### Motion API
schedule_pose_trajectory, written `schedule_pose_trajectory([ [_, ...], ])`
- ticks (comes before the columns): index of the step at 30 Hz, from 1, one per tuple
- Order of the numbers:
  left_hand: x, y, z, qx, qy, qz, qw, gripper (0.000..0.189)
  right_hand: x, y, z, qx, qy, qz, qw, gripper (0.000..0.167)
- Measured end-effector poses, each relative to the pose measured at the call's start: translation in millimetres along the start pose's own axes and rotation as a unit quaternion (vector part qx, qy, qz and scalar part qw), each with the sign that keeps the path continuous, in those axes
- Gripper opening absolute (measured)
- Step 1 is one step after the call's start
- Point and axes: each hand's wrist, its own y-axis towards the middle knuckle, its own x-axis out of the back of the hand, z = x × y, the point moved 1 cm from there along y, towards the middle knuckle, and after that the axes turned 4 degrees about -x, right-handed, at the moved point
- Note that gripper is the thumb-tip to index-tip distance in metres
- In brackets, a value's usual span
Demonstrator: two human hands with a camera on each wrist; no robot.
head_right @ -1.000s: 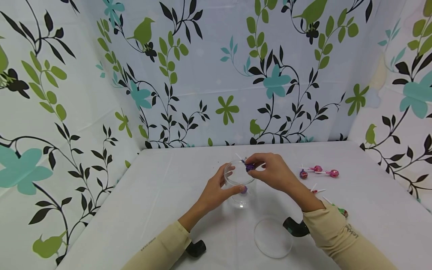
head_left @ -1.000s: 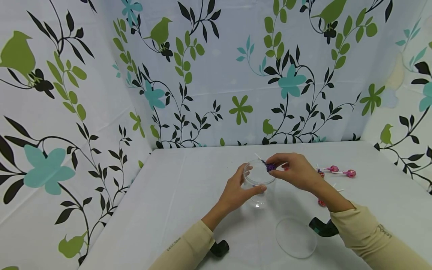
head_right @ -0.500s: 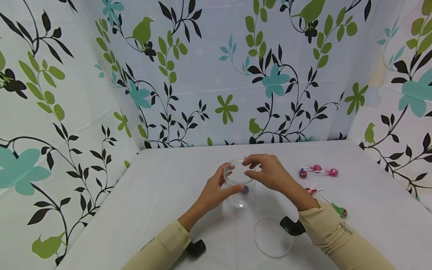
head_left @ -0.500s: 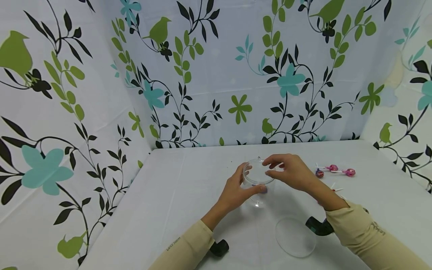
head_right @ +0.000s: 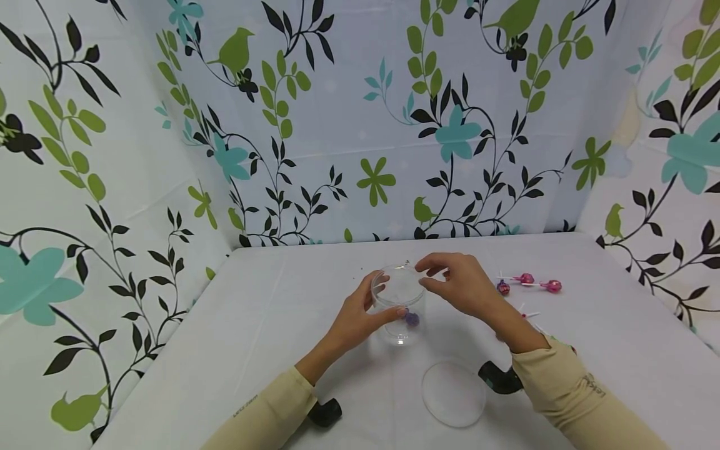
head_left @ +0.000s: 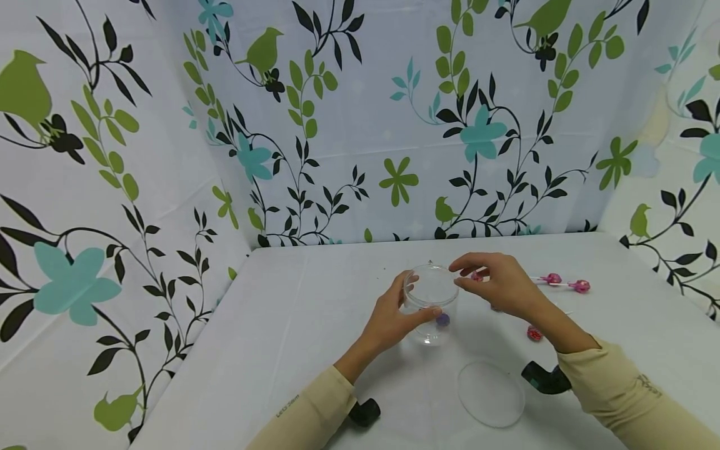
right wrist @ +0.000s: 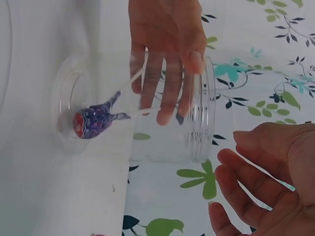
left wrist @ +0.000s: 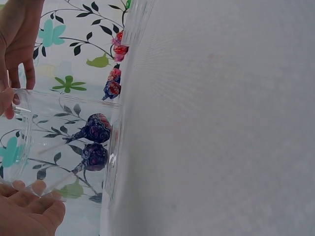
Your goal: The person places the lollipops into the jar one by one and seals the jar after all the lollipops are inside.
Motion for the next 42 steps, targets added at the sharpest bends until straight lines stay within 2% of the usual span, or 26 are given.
schedule_pose_trajectory([
  [14, -1.0, -0.1, -0.8, 0.019, 0.006, -0.004, 0.9998, 0.095, 19.6, -8.0, -22.6, -0.013, -0.015, -0.017, 0.9997, 0.021],
  [22, -0.3, 0.2, -0.1, 0.005, 0.001, -0.004, 1.0000, 0.095, 33.1, -19.7, -42.1, -0.025, -0.026, -0.023, 0.9991, 0.022],
  [30, -1.1, -2.7, -2.2, 0.015, 0.000, -0.003, 0.9999, 0.094, 43.9, -31.7, -59.8, -0.041, -0.038, -0.022, 0.9982, 0.022],
  [42, -0.8, -2.5, -1.6, 0.005, 0.002, -0.003, 1.0000, 0.093, 57.2, -46.8, -84.5, -0.064, -0.056, -0.026, 0.9961, 0.024],
])
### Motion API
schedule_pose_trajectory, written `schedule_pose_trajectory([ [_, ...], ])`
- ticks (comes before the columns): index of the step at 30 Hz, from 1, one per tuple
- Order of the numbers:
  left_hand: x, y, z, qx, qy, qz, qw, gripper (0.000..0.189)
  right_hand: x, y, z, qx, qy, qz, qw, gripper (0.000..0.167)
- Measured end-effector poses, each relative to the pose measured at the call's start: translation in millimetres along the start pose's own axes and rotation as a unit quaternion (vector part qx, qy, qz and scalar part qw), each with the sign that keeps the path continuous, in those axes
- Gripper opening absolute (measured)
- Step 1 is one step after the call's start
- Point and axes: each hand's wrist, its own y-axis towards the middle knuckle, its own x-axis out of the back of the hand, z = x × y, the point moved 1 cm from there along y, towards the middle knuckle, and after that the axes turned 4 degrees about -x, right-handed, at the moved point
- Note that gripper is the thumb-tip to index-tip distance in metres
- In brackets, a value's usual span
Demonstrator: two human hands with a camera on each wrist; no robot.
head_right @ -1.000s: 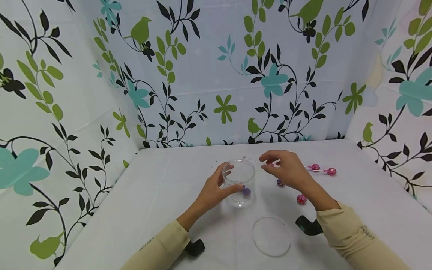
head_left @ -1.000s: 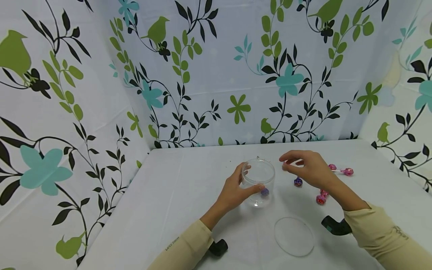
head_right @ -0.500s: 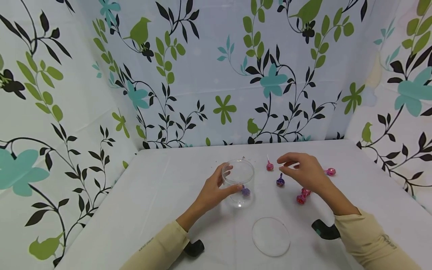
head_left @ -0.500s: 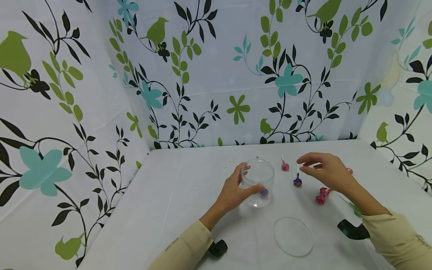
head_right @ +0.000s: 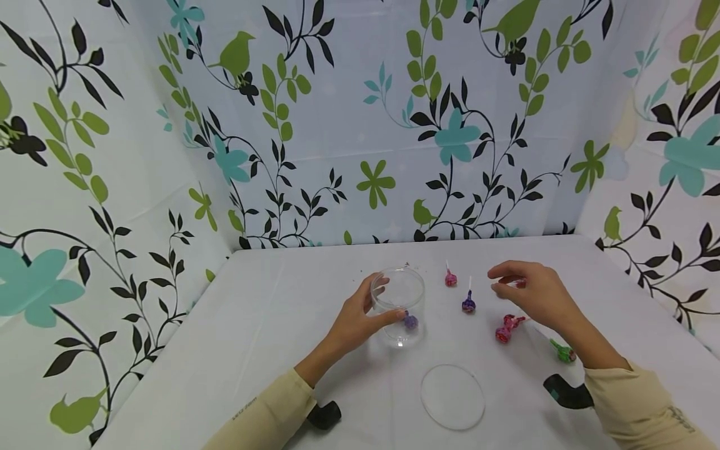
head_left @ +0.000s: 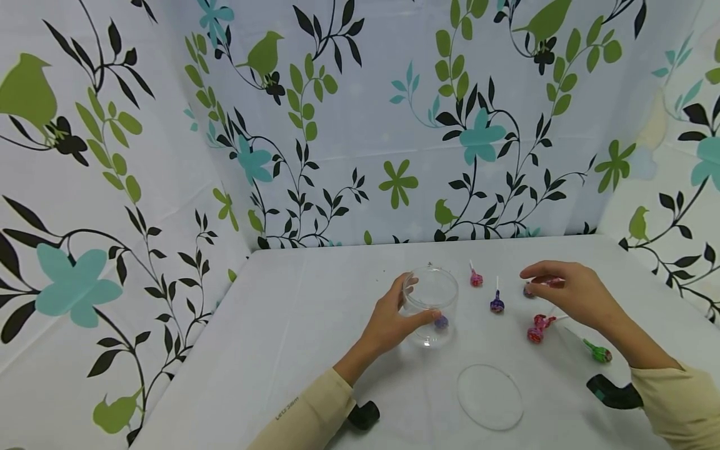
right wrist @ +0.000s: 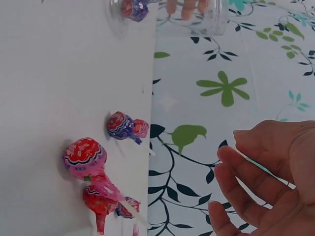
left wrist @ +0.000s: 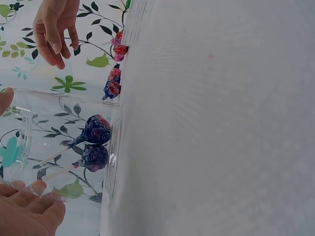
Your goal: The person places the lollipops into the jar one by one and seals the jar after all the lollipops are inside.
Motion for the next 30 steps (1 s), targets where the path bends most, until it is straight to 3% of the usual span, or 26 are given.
schedule_pose_trajectory([
  [13, -0.1, 0.3, 1.5, 0.002, 0.004, 0.001, 1.0000, 0.093, -2.4, -6.6, -24.1, 0.008, -0.007, -0.008, 0.9999, 0.024],
  [30, -0.2, 0.9, 2.3, 0.000, 0.008, -0.001, 1.0000, 0.092, -6.1, -16.1, -51.7, -0.034, -0.012, 0.030, 0.9989, 0.027],
])
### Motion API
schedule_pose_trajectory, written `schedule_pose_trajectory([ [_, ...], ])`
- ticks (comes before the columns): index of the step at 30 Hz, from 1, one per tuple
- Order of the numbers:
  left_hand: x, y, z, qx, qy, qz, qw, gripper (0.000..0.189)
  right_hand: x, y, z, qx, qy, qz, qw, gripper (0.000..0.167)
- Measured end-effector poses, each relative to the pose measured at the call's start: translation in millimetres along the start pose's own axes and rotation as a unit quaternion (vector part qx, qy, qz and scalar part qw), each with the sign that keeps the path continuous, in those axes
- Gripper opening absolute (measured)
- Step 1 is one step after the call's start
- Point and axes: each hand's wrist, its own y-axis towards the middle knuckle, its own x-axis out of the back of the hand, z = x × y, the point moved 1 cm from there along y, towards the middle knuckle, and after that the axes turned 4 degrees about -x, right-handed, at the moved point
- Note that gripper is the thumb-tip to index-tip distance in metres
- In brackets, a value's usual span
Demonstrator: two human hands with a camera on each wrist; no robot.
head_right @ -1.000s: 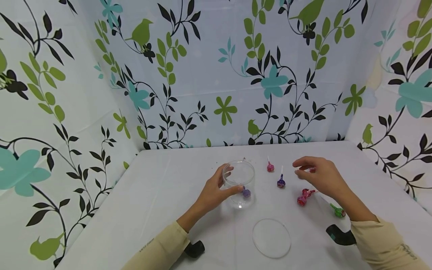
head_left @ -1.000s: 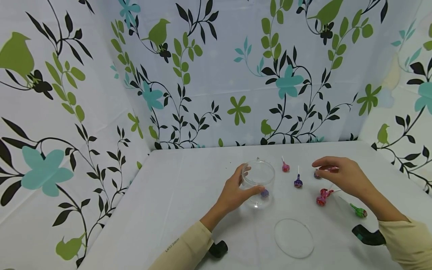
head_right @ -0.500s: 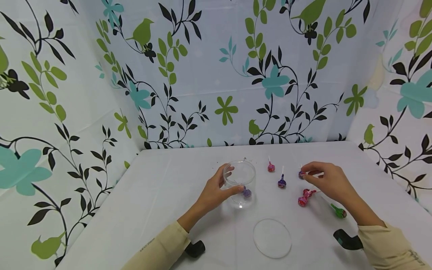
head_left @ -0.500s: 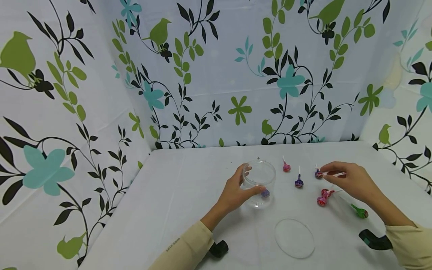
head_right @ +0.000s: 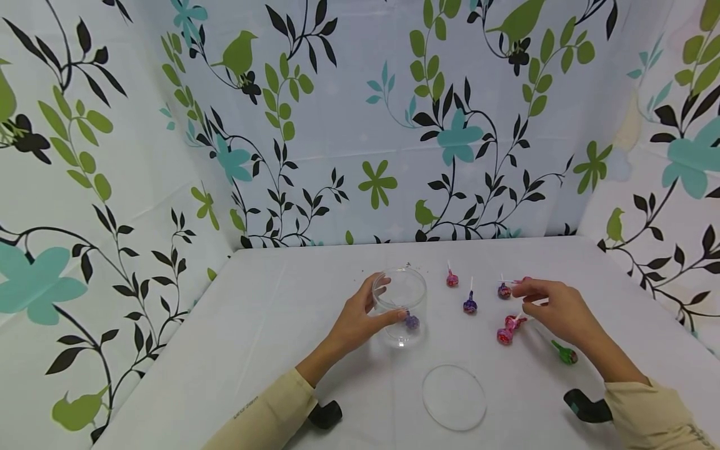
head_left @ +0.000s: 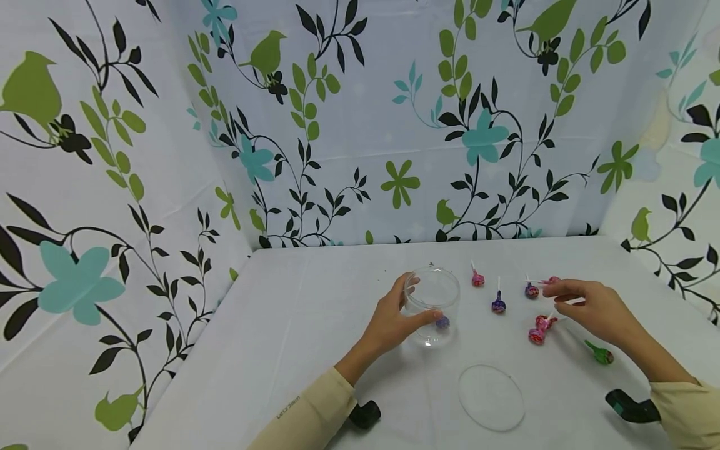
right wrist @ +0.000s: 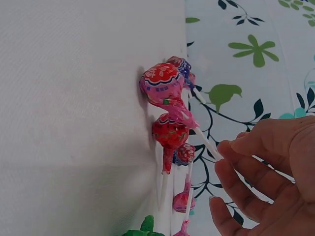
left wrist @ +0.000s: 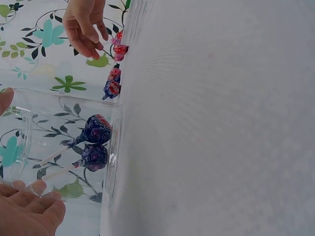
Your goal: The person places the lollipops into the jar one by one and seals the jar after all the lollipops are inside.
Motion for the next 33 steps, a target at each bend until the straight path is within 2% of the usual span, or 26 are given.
schedule_pose_trajectory([
  [17, -0.2, -0.3, -0.4, -0.002, 0.002, -0.001, 1.0000, 0.097, -17.1, -1.6, -25.4, 0.010, -0.002, 0.024, 0.9997, 0.026],
  [33, 0.4, -1.1, 0.0, 0.002, -0.002, -0.001, 1.0000, 0.093, -23.7, -1.7, -28.7, -0.001, 0.006, 0.039, 0.9992, 0.027],
])
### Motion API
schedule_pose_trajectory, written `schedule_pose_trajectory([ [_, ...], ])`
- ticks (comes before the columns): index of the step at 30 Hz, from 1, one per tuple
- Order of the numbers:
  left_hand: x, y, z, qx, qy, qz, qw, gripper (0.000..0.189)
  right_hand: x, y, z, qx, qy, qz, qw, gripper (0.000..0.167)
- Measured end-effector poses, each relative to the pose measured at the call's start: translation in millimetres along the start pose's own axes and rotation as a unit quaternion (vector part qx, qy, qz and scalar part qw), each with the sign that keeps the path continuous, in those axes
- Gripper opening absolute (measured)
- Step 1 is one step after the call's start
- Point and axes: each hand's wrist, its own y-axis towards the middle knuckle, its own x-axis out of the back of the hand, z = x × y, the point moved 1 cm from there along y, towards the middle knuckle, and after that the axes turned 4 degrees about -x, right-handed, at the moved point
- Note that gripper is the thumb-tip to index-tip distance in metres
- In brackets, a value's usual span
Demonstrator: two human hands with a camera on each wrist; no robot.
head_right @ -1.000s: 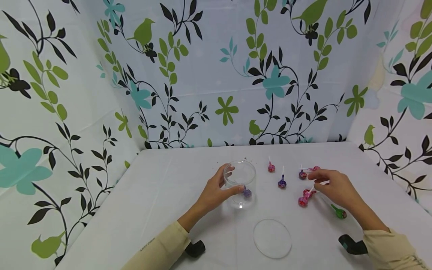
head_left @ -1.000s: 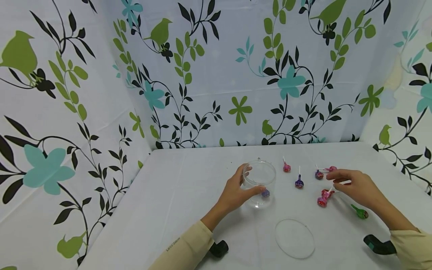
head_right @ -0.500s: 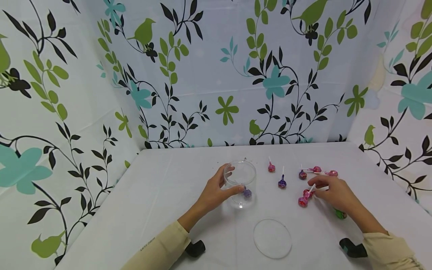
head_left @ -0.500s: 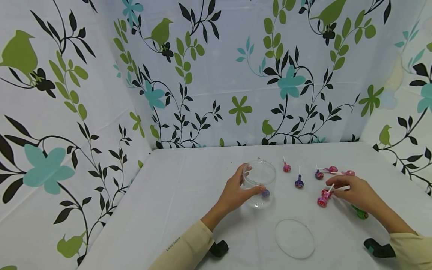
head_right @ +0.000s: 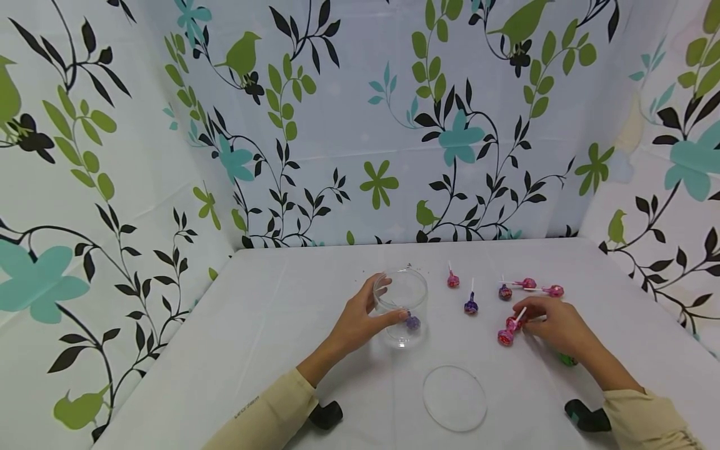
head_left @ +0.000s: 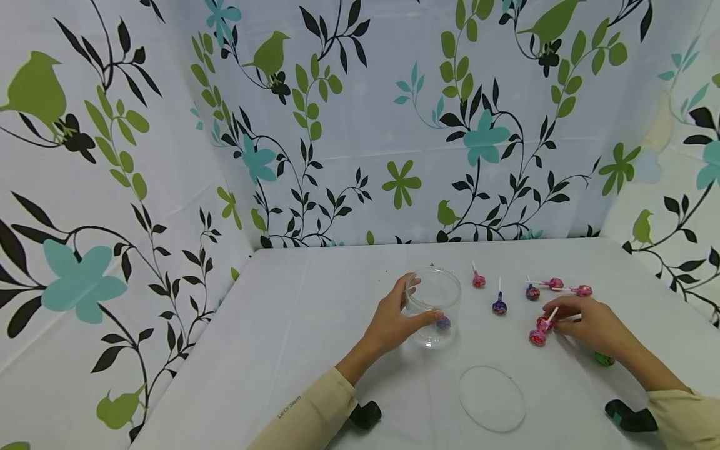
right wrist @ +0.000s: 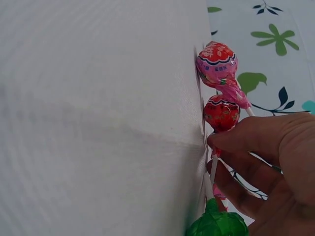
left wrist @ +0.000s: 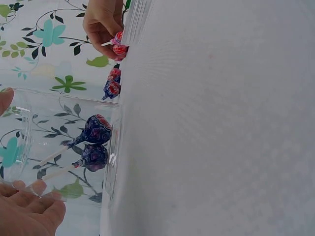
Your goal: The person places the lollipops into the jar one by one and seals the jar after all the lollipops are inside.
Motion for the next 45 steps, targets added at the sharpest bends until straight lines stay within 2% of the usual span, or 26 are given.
schedule_pose_trajectory([
  [20, -0.3, 0.7, -0.2, -0.001, 0.000, 0.000, 1.0000, 0.094, -0.5, -2.7, -1.9, -0.021, -0.003, -0.005, 0.9998, 0.028],
  [27, 0.6, 0.2, -2.1, 0.002, 0.001, 0.000, 1.0000, 0.093, 0.3, -1.6, -1.6, -0.027, -0.001, -0.006, 0.9996, 0.018],
  [45, 0.9, 0.3, -2.6, 0.003, 0.006, -0.002, 1.0000, 0.096, 5.8, -3.1, 8.6, -0.013, -0.010, -0.017, 0.9997, 0.015],
])
